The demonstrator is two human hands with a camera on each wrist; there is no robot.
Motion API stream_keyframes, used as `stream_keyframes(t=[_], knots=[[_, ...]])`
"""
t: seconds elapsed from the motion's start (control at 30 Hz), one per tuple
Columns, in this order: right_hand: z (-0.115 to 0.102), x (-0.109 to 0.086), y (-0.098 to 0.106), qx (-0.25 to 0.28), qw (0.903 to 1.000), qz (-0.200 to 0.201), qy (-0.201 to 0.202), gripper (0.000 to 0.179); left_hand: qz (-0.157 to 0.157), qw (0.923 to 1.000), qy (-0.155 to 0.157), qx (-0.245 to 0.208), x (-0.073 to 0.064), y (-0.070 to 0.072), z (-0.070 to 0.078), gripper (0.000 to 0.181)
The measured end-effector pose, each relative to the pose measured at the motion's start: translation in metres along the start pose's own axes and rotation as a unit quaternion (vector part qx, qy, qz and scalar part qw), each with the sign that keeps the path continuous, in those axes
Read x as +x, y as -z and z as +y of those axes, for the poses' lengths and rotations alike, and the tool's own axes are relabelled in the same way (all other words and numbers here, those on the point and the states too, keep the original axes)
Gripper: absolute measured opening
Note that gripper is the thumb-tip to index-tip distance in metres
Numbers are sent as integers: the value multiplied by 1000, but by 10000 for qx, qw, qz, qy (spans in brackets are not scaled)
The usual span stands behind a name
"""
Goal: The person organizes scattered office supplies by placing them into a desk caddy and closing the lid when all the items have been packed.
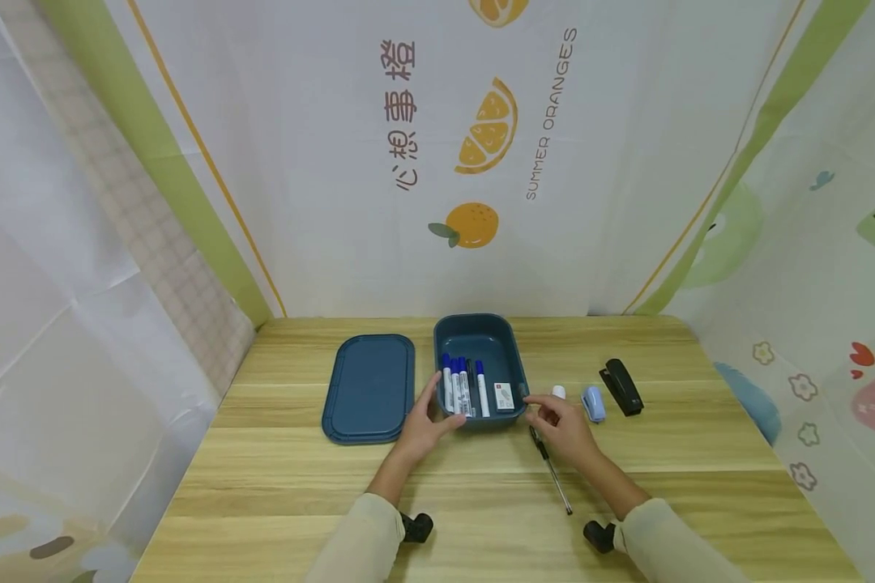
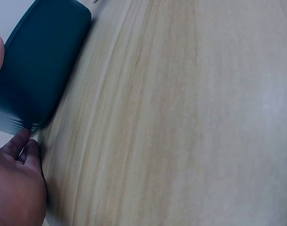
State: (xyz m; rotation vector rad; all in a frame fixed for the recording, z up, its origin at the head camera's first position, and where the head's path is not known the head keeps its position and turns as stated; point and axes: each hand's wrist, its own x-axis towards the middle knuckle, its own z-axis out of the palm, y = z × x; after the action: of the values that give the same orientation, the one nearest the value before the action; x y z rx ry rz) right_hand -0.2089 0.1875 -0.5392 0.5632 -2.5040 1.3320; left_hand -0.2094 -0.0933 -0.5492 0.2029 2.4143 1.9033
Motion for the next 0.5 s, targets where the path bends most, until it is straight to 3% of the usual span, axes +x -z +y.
stream_keyframes(t=[0.5], knots=[[9, -12, 3, 4, 9996, -160, 237, 39, 33, 10000, -33, 34, 0, 1, 0, 91]])
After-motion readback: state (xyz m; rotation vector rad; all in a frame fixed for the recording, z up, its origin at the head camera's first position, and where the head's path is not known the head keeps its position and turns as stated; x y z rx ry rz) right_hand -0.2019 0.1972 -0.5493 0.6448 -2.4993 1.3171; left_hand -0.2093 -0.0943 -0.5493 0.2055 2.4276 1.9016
